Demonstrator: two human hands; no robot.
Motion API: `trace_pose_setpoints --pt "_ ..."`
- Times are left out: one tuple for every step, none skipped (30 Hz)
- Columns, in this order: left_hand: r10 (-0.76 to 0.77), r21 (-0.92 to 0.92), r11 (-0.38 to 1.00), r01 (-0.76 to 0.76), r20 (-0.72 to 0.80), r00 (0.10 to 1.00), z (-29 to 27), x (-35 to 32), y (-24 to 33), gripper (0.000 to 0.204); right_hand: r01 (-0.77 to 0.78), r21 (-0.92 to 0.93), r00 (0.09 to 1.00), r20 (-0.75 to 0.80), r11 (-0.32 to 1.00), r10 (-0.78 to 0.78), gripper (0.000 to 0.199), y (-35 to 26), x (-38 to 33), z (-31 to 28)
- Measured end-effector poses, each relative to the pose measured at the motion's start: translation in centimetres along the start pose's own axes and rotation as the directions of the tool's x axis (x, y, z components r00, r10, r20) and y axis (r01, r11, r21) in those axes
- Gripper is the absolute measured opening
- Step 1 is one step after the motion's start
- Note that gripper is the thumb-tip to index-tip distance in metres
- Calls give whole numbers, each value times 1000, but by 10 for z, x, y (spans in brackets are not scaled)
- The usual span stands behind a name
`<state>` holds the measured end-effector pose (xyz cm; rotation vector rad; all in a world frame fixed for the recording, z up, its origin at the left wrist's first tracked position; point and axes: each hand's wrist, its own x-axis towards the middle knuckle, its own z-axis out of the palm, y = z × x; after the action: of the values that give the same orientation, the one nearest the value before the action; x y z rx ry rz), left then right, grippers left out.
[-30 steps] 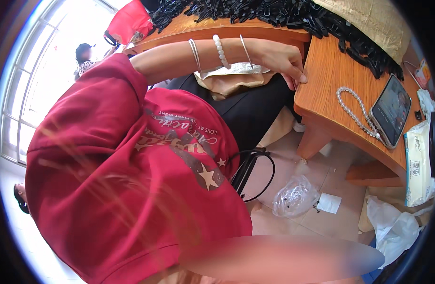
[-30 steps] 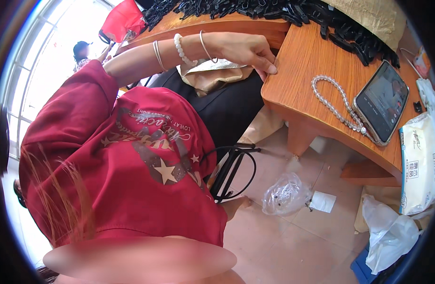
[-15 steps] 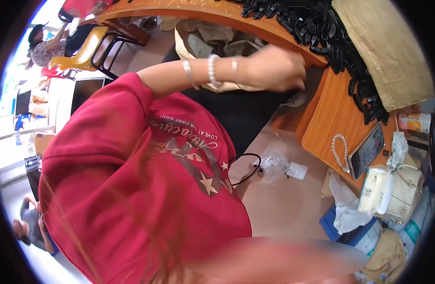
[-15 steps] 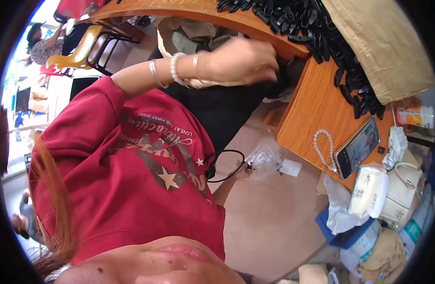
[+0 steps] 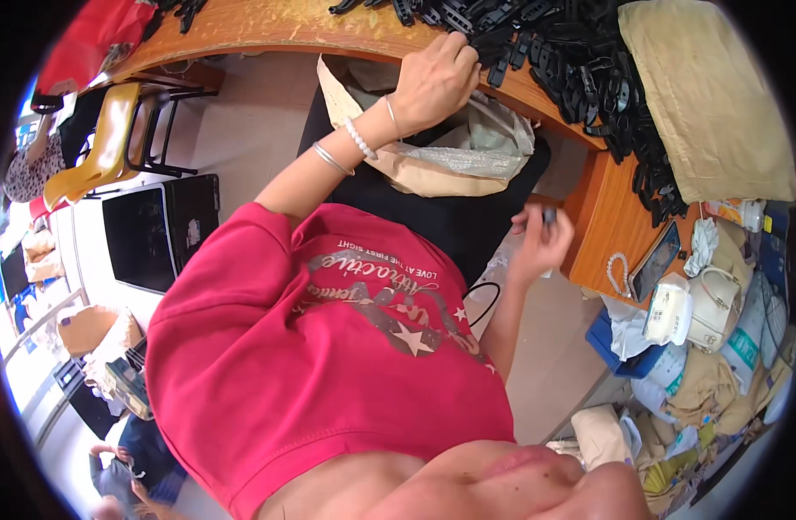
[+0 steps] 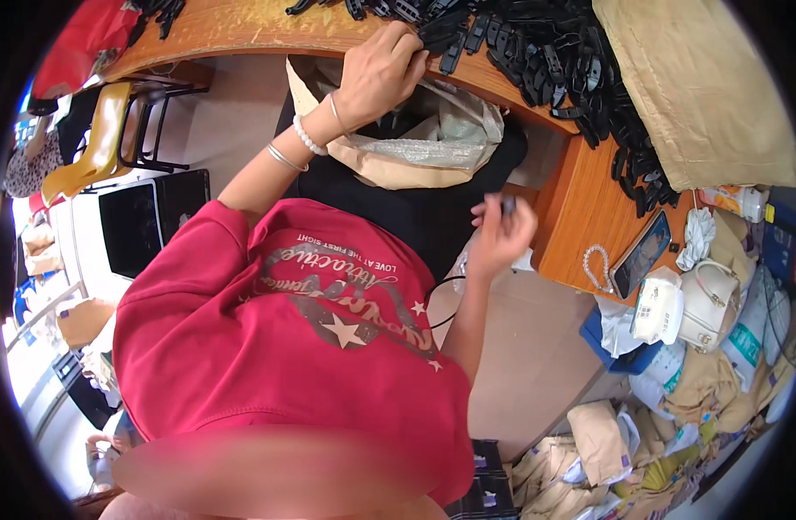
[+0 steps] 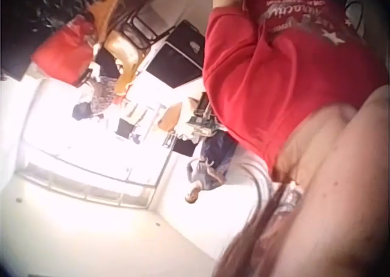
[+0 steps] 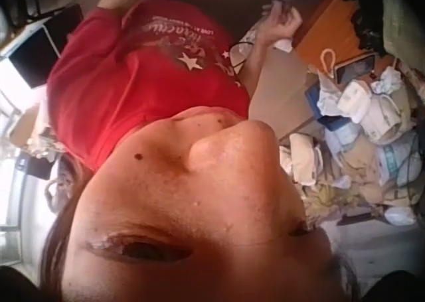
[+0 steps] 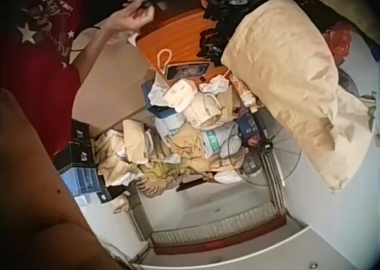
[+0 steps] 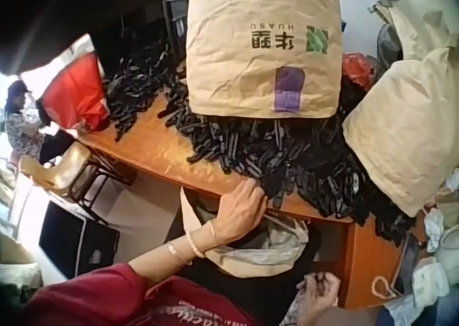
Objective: Inspecting small black plastic components and placing them into a collection bag.
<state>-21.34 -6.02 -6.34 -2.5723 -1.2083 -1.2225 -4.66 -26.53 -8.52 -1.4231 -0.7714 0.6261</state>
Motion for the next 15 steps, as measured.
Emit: trace_pose_setpoints --pt "-19 -35 999 19 -13 1000 1 -4 -2 14 -29 -32 996 88 999 32 22 -3 16 15" --pt "-41 -62 997 39 -27 999 -1 -7 -5 14 -56 -60 981 181 997 66 22 -5 32 30" --pt "-45 -69 997 44 -20 999 -2 -8 -7 14 -50 -49 969 238 998 60 24 -6 44 45" --pt "-47 -106 993 46 -11 999 -4 -7 -8 14 -42 -40 956 290 998 52 26 -8 56 57" --pt "-51 -135 990 50 -1 999 -5 -8 -8 15 22 -47 956 293 999 -7 28 -6 66 69" --pt "-60 -137 989 60 4 998 -6 -12 -10 15 86 -52 951 303 995 -66 31 -12 72 82" --pt "-141 -310 941 137 8 990 -7 -18 -11 17 53 -112 938 346 992 -11 37 -25 73 85" --pt "-217 -474 857 202 22 976 -9 -21 -12 19 50 -117 938 348 992 -6 37 -29 76 86" --pt "-350 -545 749 377 158 923 -24 -19 -3 17 65 -122 912 410 990 -9 36 -30 79 85" --pt "-426 -730 490 476 276 861 -27 -16 0 13 80 -126 883 470 989 -12 35 -33 82 84" --pt "-463 -827 181 532 406 788 -31 -14 1 9 27 -97 869 495 995 25 30 -46 83 88" --pt "-390 -826 34 562 507 768 -39 -7 -1 12 19 -105 869 494 994 35 30 -50 84 89" --pt "-329 -801 58 596 549 769 -43 -1 -1 16 80 -97 871 490 992 -22 28 -53 86 90" --pt "-269 -775 86 626 587 764 -46 3 -3 21 142 -88 869 489 986 -81 26 -57 88 92" --pt "-164 -720 229 655 635 755 -47 3 -9 27 174 -145 861 502 974 -79 24 -64 91 94"
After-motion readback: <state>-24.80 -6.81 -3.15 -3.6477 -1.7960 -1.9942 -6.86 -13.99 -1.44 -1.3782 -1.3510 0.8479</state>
